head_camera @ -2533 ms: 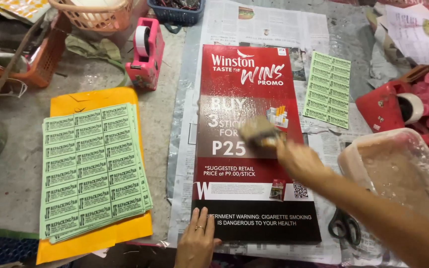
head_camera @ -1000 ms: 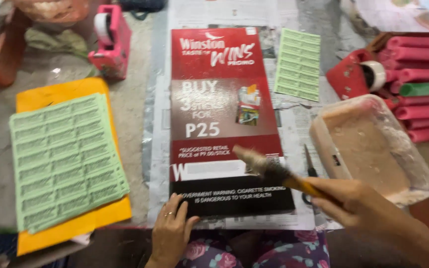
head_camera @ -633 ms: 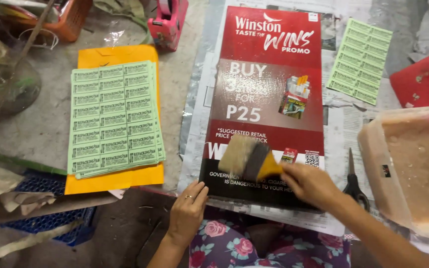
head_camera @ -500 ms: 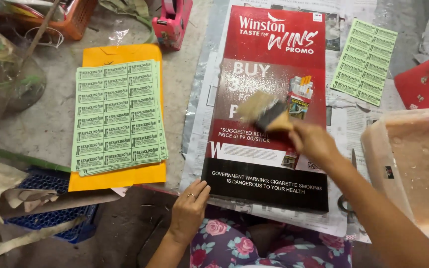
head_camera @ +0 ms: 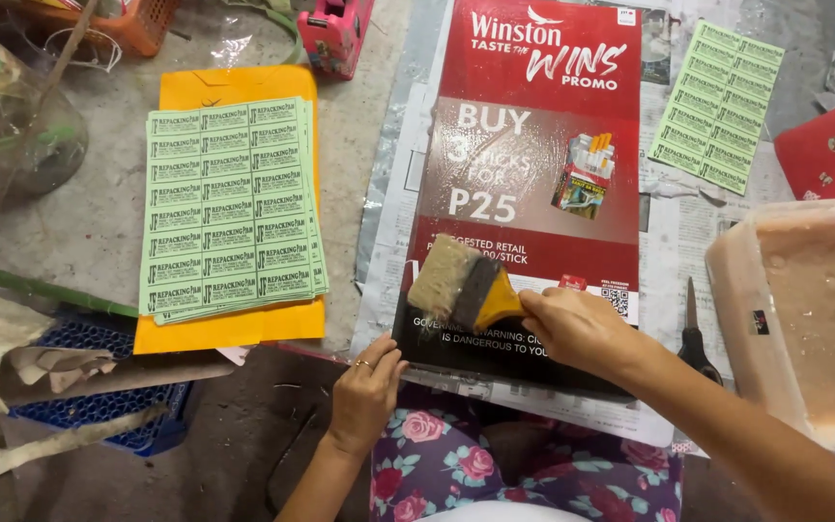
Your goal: Applying adhesive to a promotional poster and attaching pre-printed label sheets.
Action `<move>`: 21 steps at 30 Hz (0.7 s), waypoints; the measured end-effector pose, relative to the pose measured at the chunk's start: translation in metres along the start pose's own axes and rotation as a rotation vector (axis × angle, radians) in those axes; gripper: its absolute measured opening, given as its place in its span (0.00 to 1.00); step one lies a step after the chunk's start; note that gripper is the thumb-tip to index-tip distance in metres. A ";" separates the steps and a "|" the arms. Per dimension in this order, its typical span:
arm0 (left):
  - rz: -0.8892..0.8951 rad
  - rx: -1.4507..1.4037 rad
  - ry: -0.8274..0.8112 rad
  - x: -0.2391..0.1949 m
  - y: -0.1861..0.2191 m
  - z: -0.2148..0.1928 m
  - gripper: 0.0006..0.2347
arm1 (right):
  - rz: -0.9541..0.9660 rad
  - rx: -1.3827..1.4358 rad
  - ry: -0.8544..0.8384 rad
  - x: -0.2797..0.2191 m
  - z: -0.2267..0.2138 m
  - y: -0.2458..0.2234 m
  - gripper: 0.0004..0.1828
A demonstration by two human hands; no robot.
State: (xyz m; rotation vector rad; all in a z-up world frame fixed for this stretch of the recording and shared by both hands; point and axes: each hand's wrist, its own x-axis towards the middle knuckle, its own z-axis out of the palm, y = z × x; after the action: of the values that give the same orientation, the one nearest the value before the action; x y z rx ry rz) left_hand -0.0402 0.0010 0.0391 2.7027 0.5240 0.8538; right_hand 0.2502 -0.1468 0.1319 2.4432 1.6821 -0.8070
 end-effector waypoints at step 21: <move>0.082 -0.048 0.003 0.010 0.002 -0.011 0.09 | 0.524 -0.174 -0.277 -0.121 -0.015 0.108 0.17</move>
State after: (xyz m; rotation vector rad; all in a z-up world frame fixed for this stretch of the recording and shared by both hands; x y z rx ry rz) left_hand -0.0386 0.0046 0.0531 2.6958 0.3910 0.8792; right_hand 0.3196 -0.2882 0.1747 2.3484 0.9128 -0.8271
